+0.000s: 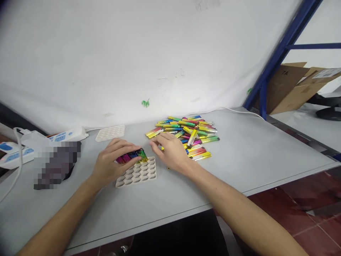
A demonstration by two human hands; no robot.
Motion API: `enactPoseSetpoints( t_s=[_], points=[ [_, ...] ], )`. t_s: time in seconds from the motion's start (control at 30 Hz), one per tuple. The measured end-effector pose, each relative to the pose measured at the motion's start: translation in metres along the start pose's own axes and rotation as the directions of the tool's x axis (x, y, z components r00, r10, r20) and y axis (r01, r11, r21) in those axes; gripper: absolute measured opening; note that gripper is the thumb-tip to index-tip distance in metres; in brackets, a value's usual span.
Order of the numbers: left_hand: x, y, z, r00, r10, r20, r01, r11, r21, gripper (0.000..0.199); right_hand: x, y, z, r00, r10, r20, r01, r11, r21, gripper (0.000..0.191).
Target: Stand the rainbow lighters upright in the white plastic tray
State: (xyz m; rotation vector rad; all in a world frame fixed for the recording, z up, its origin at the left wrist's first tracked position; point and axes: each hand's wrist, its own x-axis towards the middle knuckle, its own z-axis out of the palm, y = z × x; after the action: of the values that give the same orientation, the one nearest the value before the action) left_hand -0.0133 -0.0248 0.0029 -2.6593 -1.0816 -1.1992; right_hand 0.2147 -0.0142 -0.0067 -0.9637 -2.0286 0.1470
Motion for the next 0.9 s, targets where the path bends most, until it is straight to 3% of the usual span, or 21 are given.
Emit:
enactPoseSetpoints(
  t_s=[0.33,0.47,0.57,0.6,0.67,0.77,0.9],
  points=[
    [-0.004,-0.002,0.000,1.000,-0.011,0.012,0.011,0.999,-0.042,0.031,0.005,0.009,-0.013,0.995,0.100,-0.030,-0.102,0.993,-0.055,0.020],
    [-0.004,-0.001,0.001,0.998,0.003,-0.065,-0.004,1.000,-0.025,0.036,0.001,0.031,-0.034,0.978,0.173,-0.119,-0.189,0.972,-0.138,0.022],
    [-0.004,-0.001,-0.002,0.992,-0.016,-0.127,0.014,1.000,-0.017,0.032,-0.008,0.052,-0.061,0.974,0.191,-0.121,-0.220,0.925,-0.309,0.020],
    [-0.004,-0.001,-0.004,0.991,-0.030,-0.132,0.028,0.999,-0.020,0.031,-0.012,0.058,-0.071,0.985,0.160,-0.069,-0.174,0.903,-0.392,0.024],
    [-0.009,-0.004,-0.008,0.990,-0.075,-0.116,0.071,0.997,-0.038,0.036,-0.017,0.067,-0.089,0.986,0.080,0.143,0.010,0.843,-0.538,0.034],
    [-0.023,-0.013,-0.013,0.977,-0.203,-0.066,0.198,0.977,-0.075,0.070,-0.019,0.074,-0.105,0.923,0.040,0.384,0.227,0.749,-0.622,0.039],
    [-0.050,-0.028,-0.010,0.921,-0.378,0.093,0.386,0.918,-0.089,0.096,-0.014,0.076,-0.106,0.878,0.021,0.477,0.294,0.763,-0.575,0.015]
  ],
)
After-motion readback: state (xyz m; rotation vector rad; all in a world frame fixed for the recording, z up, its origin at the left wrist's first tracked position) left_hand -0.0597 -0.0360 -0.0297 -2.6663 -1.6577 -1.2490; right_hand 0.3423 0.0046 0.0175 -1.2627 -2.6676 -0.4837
